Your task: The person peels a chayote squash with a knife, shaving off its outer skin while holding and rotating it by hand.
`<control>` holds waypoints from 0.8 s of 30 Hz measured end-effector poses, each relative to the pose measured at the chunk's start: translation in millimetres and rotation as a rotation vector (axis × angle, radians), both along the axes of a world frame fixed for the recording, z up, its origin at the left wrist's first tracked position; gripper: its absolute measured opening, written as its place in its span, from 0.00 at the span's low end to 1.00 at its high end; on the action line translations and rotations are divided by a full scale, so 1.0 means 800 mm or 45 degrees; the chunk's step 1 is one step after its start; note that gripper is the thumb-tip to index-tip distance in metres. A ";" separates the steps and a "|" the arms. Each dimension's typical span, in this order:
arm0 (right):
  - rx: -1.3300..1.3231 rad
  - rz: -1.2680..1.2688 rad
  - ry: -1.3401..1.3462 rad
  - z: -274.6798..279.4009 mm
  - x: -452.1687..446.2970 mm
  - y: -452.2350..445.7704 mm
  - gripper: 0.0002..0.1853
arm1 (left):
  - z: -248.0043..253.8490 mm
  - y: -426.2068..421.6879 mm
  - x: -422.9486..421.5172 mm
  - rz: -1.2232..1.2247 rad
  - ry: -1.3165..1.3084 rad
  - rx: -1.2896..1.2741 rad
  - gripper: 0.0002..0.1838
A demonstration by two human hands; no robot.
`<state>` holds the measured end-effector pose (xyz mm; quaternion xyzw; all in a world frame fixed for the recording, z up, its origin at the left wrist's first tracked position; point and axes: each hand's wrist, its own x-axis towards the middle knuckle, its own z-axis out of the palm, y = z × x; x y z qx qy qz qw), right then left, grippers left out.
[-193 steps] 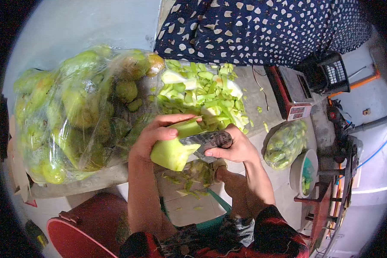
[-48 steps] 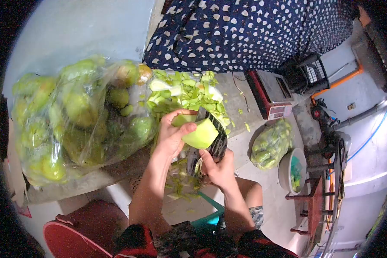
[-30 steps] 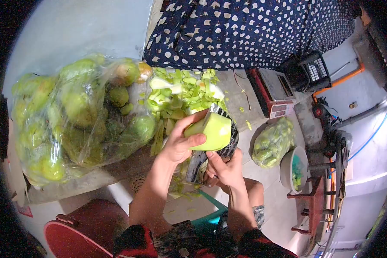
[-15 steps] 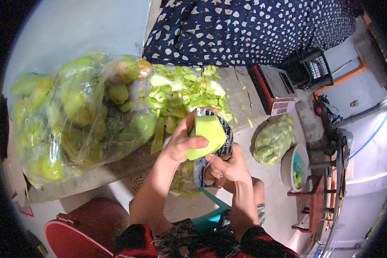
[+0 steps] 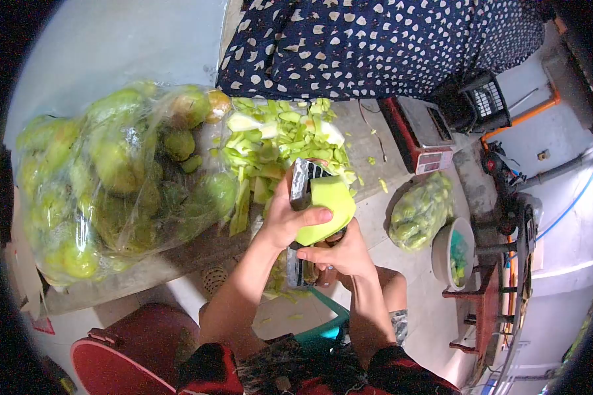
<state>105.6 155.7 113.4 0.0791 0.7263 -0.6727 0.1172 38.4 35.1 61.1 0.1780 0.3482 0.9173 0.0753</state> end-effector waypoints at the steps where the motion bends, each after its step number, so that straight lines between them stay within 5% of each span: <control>1: -0.038 0.016 0.006 0.000 -0.001 -0.001 0.32 | -0.002 -0.002 0.000 -0.049 -0.030 0.019 0.39; 4: -0.071 0.018 -0.086 -0.015 -0.009 0.013 0.35 | -0.014 0.001 0.001 -0.142 -0.374 0.116 0.41; 6: -0.180 0.073 -0.084 -0.031 -0.015 0.017 0.31 | -0.022 0.010 -0.005 0.033 -0.603 0.174 0.30; 8: -0.732 -0.150 -0.208 -0.041 -0.019 0.011 0.22 | -0.029 0.001 -0.013 -0.119 -0.743 0.511 0.25; 12: -0.810 -0.295 -0.229 -0.071 -0.051 0.050 0.17 | -0.026 -0.030 -0.028 0.062 -0.878 0.638 0.28; 20: -0.219 -0.285 -0.264 -0.069 -0.157 0.067 0.14 | -0.039 -0.057 -0.043 0.103 -0.804 0.805 0.30; 22: 0.405 -0.122 -0.161 -0.057 -0.168 0.054 0.13 | -0.031 -0.061 -0.041 0.023 -0.823 0.803 0.29; 24: 0.488 -0.104 -0.095 -0.052 -0.170 0.052 0.14 | -0.027 -0.062 -0.041 0.039 -0.827 0.814 0.30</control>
